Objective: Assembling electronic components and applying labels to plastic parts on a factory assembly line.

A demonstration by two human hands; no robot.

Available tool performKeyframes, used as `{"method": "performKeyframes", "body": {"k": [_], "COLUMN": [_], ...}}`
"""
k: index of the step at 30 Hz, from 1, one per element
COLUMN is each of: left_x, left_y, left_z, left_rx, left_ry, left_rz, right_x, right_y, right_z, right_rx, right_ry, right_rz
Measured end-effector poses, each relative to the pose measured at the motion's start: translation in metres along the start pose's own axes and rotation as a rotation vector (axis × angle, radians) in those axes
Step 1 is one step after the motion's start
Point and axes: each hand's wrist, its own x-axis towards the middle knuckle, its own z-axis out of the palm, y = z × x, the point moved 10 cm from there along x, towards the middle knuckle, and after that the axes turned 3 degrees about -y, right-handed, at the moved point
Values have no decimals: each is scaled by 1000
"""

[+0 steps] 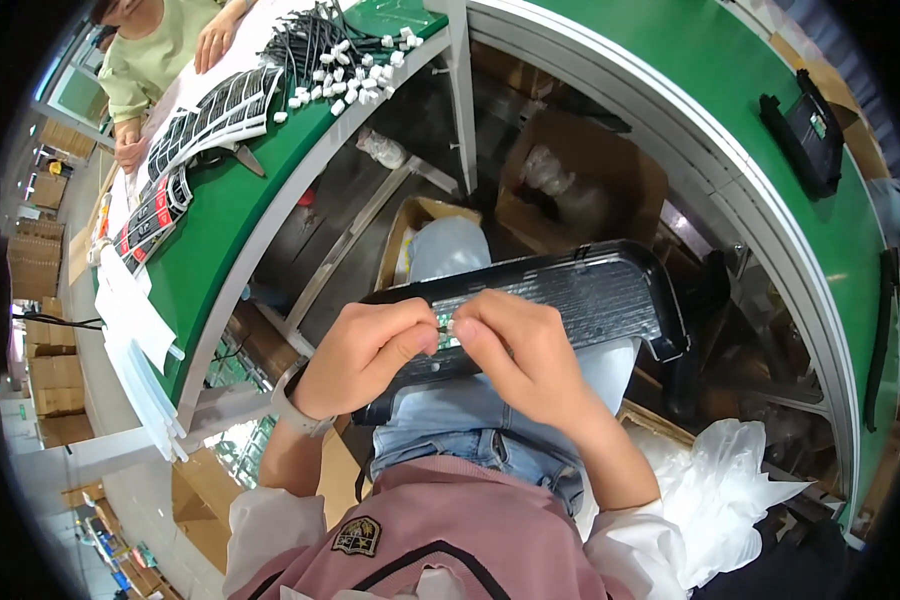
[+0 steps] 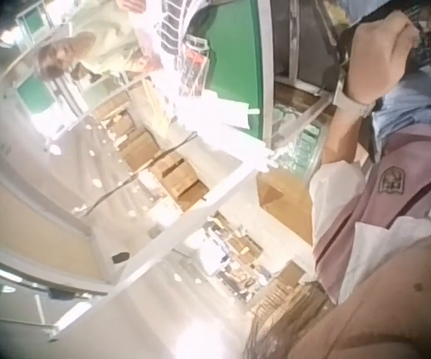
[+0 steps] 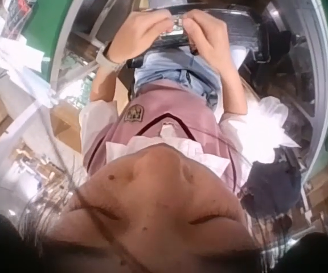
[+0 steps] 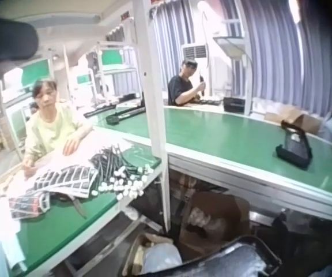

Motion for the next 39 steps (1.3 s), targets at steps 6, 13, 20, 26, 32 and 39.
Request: {"method": "performKeyframes", "body": {"k": [6, 13, 20, 26, 32, 39], "left_x": [-14, -46, -55, -51, -46, -28], "left_y": [-10, -67, -83, -37, -119, -119], "left_z": [2, 40, 44, -41, -57, -14], "left_rx": [378, 840, 729, 551, 732, 618], "left_ry": [123, 83, -37, 327, 268, -300], "left_rz": [87, 195, 103, -186, -340, -135], "right_x": [-1, -13, -18, -30, -110, -139], "right_y": [30, 72, 101, 95, 130, -16], "right_z": [26, 89, 86, -26, -41, -51], "right_rx": [-131, -651, -291, -750, -952, -1166], "right_ry": [-24, 54, -96, -92, -120, 72], "right_rz": [80, -56, 51, -101, -313, -625]}}
